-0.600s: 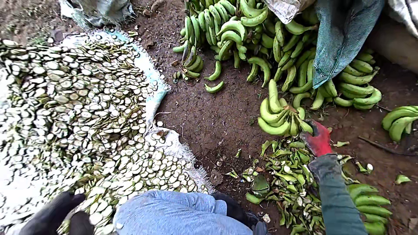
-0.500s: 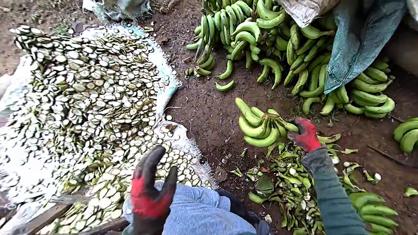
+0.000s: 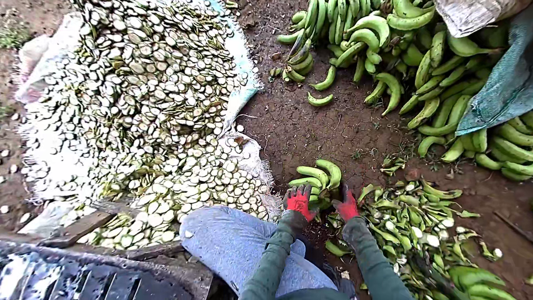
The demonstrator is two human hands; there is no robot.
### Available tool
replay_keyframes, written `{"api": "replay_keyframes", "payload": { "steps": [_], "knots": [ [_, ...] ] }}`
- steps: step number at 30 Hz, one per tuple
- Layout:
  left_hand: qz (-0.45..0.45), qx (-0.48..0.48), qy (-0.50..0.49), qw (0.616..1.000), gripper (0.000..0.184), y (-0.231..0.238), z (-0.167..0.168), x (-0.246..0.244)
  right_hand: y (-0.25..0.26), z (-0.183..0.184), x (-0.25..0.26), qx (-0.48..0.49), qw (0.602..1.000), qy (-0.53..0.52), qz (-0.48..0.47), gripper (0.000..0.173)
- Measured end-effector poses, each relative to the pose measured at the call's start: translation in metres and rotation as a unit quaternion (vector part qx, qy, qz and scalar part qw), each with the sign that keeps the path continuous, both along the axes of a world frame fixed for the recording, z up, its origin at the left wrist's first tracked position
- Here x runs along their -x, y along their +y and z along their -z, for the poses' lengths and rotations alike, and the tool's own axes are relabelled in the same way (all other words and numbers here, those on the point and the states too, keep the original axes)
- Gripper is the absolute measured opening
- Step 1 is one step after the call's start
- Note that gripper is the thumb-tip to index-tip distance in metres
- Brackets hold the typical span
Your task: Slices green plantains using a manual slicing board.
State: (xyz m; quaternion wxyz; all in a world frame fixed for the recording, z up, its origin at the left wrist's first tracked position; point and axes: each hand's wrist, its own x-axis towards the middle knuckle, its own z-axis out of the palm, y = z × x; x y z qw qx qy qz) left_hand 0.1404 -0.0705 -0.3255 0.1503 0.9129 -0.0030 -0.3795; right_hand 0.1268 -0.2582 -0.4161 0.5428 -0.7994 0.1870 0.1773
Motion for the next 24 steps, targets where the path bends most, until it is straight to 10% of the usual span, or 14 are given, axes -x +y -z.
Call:
{"api": "replay_keyframes", "payload": {
  "steps": [6, 11, 17, 21, 24],
  "knots": [
    [-0.022, 0.024, 0.019, 0.999, 0.092, -0.036, 0.017, -0.007, -0.028, -0.001, -0.067, 0.119, 0.955, 0.036, -0.269, 0.101],
    [-0.068, 0.05, 0.022, 0.996, 0.074, -0.046, 0.035, -0.018, -0.03, -0.016, -0.094, 0.382, 0.799, -0.058, -0.461, 0.109],
    [-0.143, 0.157, -0.011, 0.977, 0.06, -0.019, 0.044, -0.007, -0.022, -0.008, -0.102, 0.287, 0.721, -0.179, -0.605, 0.08],
    [-0.197, 0.161, -0.054, 0.966, 0.106, 0.007, 0.049, 0.0, 0.013, -0.062, -0.097, 0.27, 0.673, -0.169, -0.667, 0.073],
    [-0.192, 0.106, -0.057, 0.974, 0.101, 0.011, 0.051, -0.004, 0.028, -0.071, -0.095, 0.279, 0.667, -0.14, -0.676, 0.076]
  ]
}}
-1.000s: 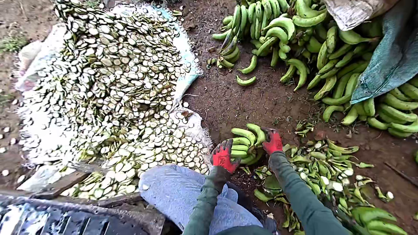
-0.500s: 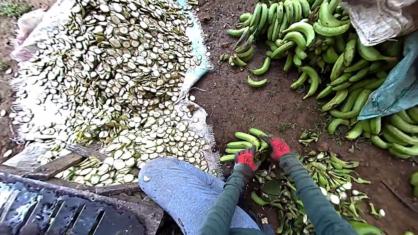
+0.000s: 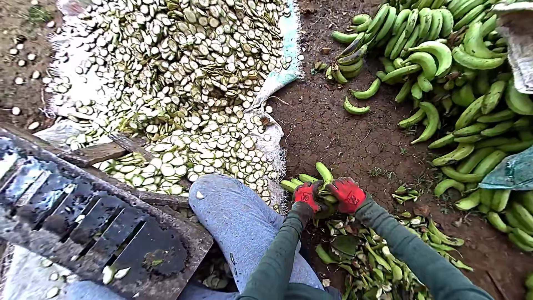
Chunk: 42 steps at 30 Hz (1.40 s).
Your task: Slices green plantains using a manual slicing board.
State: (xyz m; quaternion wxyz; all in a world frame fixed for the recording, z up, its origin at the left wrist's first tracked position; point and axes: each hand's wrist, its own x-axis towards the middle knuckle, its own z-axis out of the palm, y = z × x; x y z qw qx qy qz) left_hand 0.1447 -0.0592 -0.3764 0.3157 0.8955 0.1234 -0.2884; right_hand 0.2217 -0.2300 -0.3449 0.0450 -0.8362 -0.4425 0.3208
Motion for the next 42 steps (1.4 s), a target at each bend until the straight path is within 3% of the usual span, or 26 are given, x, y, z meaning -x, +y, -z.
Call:
{"api": "replay_keyframes", "payload": {
  "steps": [5, 8, 11, 13, 15, 17, 19, 20, 21, 23, 26, 28, 30, 31, 33, 36, 38, 39, 42],
  "knots": [
    [0.016, -0.041, 0.053, 0.998, 0.086, -0.013, 0.003, -0.007, 0.011, -0.022, 0.016, 0.136, 0.987, 0.055, 0.059, 0.082],
    [0.022, -0.046, 0.076, 0.996, 0.08, -0.033, 0.017, -0.01, 0.008, -0.053, 0.047, 0.158, 0.962, 0.139, 0.173, 0.082],
    [-0.028, -0.054, 0.095, 0.994, 0.083, -0.04, 0.026, -0.03, -0.001, -0.121, 0.101, 0.021, 0.911, 0.272, 0.309, 0.081],
    [-0.02, -0.019, 0.128, 0.991, 0.086, -0.045, 0.026, -0.04, -0.031, -0.141, 0.124, -0.102, 0.878, 0.22, 0.413, 0.083],
    [-0.009, 0.092, 0.114, 0.989, 0.083, -0.013, -0.001, -0.041, -0.048, -0.139, 0.116, -0.189, 0.849, 0.111, 0.481, 0.085],
    [-0.065, 0.277, 0.034, 0.958, 0.064, 0.032, -0.055, -0.024, -0.04, -0.139, 0.098, -0.28, 0.81, 0.091, 0.507, 0.091],
    [-0.022, 0.42, -0.062, 0.905, 0.059, 0.067, -0.112, 0.003, -0.004, -0.148, 0.079, -0.418, 0.754, 0.157, 0.482, 0.095],
    [0.026, 0.427, -0.107, 0.898, 0.066, 0.083, -0.142, 0.018, 0.022, -0.155, 0.071, -0.478, 0.73, 0.196, 0.448, 0.094],
    [0.051, 0.397, -0.159, 0.903, 0.072, 0.096, -0.17, 0.035, 0.051, -0.162, 0.066, -0.527, 0.714, 0.229, 0.401, 0.089],
    [0.027, 0.29, -0.277, 0.915, 0.064, 0.119, -0.208, 0.069, 0.11, -0.179, 0.063, -0.603, 0.69, 0.243, 0.319, 0.076],
    [-0.089, 0.22, -0.373, 0.897, 0.068, 0.145, -0.234, 0.119, 0.192, -0.199, 0.078, -0.691, 0.665, 0.18, 0.219, 0.06],
    [-0.155, 0.204, -0.418, 0.872, 0.09, 0.159, -0.237, 0.145, 0.231, -0.212, 0.102, -0.712, 0.622, 0.266, 0.188, 0.065],
    [-0.199, 0.18, -0.463, 0.845, 0.097, 0.175, -0.241, 0.169, 0.261, -0.221, 0.131, -0.692, 0.587, 0.394, 0.147, 0.069],
    [-0.213, 0.15, -0.473, 0.842, 0.088, 0.182, -0.245, 0.184, 0.271, -0.221, 0.144, -0.675, 0.595, 0.424, 0.101, 0.069],
    [-0.236, 0.048, -0.458, 0.856, 0.065, 0.196, -0.254, 0.214, 0.284, -0.221, 0.164, -0.638, 0.653, 0.408, 0.015, 0.073],
    [-0.335, -0.089, -0.287, 0.893, 0.074, 0.214, -0.267, 0.244, 0.304, -0.224, 0.193, -0.586, 0.737, 0.335, -0.001, 0.092],
    [-0.374, -0.109, -0.189, 0.902, 0.084, 0.229, -0.259, 0.255, 0.329, -0.217, 0.218, -0.584, 0.742, 0.321, 0.081, 0.074],
    [-0.386, -0.096, -0.194, 0.897, 0.089, 0.236, -0.247, 0.263, 0.343, -0.208, 0.225, -0.597, 0.728, 0.319, 0.111, 0.062],
    [-0.421, -0.02, -0.383, 0.822, 0.108, 0.254, -0.198, 0.309, 0.365, -0.18, 0.225, -0.609, 0.705, 0.337, 0.139, 0.053]
  ]
}}
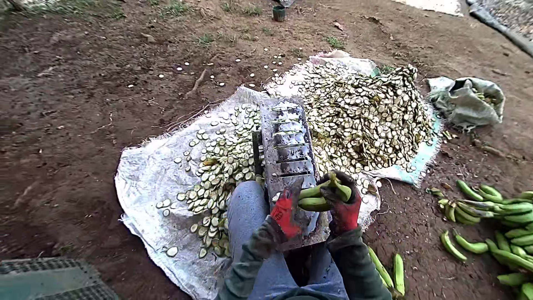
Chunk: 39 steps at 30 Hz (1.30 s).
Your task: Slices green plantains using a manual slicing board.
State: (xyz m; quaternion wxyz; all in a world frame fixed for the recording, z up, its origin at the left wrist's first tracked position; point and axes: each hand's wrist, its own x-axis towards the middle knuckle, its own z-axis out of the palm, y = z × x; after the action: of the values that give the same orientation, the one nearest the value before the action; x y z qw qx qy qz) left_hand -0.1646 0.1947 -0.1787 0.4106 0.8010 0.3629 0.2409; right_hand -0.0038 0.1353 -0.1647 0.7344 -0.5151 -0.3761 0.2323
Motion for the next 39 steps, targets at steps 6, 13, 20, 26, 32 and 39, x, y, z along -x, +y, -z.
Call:
{"api": "replay_keyframes", "payload": {
  "steps": [6, 13, 20, 26, 32, 39],
  "knots": [
    [-0.337, -0.061, -0.201, 0.918, 0.07, 0.046, 0.063, 0.149, -0.035, 0.04, -0.008, 0.065, 0.994, -0.084, 0.041, 0.055],
    [-0.503, 0.037, -0.202, 0.84, 0.045, 0.016, 0.123, 0.197, 0.174, 0.008, -0.058, 0.026, 0.991, -0.127, 0.024, 0.059],
    [-0.597, 0.18, -0.165, 0.764, 0.044, -0.044, 0.188, 0.228, 0.03, 0.028, -0.03, 0.092, 0.99, -0.107, 0.006, 0.055],
    [-0.617, 0.237, -0.093, 0.745, 0.043, -0.075, 0.237, 0.23, 0.102, 0.009, -0.04, 0.095, 0.95, -0.296, -0.02, 0.043],
    [-0.619, 0.234, -0.105, 0.742, 0.042, -0.085, 0.205, 0.207, 0.264, -0.024, -0.049, 0.08, 0.938, -0.338, -0.008, 0.048],
    [-0.606, 0.304, -0.036, 0.735, 0.04, -0.101, 0.247, 0.22, 0.028, 0.032, -0.042, 0.098, 0.943, -0.317, -0.03, 0.04]
  ]
}}
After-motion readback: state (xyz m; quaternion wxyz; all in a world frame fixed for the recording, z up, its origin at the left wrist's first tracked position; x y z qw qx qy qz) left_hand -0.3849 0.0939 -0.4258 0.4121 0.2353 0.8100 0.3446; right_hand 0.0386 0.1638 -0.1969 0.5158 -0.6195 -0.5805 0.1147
